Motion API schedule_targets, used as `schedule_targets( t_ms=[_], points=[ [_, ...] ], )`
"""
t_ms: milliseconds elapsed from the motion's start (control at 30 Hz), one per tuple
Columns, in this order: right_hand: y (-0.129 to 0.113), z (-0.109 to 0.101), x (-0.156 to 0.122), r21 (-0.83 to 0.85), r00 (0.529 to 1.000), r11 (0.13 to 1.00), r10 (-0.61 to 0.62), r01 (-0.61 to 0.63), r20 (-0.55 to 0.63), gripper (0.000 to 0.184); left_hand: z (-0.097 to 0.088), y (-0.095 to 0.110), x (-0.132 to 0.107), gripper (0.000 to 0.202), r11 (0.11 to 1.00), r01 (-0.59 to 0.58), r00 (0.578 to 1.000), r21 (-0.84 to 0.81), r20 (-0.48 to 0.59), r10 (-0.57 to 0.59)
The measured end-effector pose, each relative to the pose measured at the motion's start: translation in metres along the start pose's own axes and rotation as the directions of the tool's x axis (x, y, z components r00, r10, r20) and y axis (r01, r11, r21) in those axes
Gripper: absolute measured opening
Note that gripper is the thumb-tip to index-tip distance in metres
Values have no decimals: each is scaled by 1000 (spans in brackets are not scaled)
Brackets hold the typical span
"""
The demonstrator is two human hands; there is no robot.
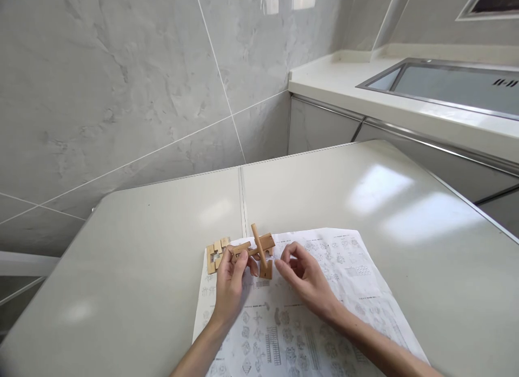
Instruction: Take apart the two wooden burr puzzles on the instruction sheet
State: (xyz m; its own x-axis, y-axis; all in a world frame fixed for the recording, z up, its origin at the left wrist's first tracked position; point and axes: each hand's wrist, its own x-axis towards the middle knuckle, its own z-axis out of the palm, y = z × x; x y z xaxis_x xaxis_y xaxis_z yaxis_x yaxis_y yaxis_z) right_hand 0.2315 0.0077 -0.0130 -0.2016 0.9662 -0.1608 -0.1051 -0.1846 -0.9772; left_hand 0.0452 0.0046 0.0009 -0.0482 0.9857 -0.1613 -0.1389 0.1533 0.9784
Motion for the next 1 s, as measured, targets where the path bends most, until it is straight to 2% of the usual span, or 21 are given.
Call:
schedule_targets(
  t_ms=[33, 100, 200, 300, 367, 500, 667, 833, 1000],
  points=[
    [1, -1, 2, 3, 998, 1000, -23, 23, -50, 38, -1, 0, 0, 30, 1000, 0, 1000, -2, 12, 0],
    [3, -4, 6, 68, 999, 998, 23, -20, -36, 34, -2, 0, -1, 29, 1000, 6, 998, -16, 55, -5],
    [3, -9, 11, 213, 978, 966, 108, -145, 177, 39, -4, -1, -1, 25, 997, 34, 984, -75, 175, -20],
    [2, -14, 13, 282, 921, 941, 67, -186, 384, 45, -6, -3, 0, 26, 984, 88, 959, -157, 282, -41],
    [3, -16, 13, 295, 889, 937, 34, -188, 457, 47, -7, -3, 1, 28, 972, 139, 942, -192, 327, -70],
    [6, -19, 12, 334, 855, 923, -11, -191, 518, 53, -7, -2, 1, 33, 952, 212, 913, -221, 393, -112],
    [8, -21, 12, 303, 843, 922, 45, -242, 536, 62, -5, 1, 0, 38, 950, 225, 913, -215, 386, -129],
    [9, -23, 14, 304, 898, 909, 143, -285, 416, 70, -7, 0, 1, 37, 957, 218, 914, -193, 384, -131],
    [11, -25, 16, 320, 933, 908, 166, -272, 320, 60, -5, -1, 1, 34, 958, 215, 914, -192, 386, -127]
  ],
)
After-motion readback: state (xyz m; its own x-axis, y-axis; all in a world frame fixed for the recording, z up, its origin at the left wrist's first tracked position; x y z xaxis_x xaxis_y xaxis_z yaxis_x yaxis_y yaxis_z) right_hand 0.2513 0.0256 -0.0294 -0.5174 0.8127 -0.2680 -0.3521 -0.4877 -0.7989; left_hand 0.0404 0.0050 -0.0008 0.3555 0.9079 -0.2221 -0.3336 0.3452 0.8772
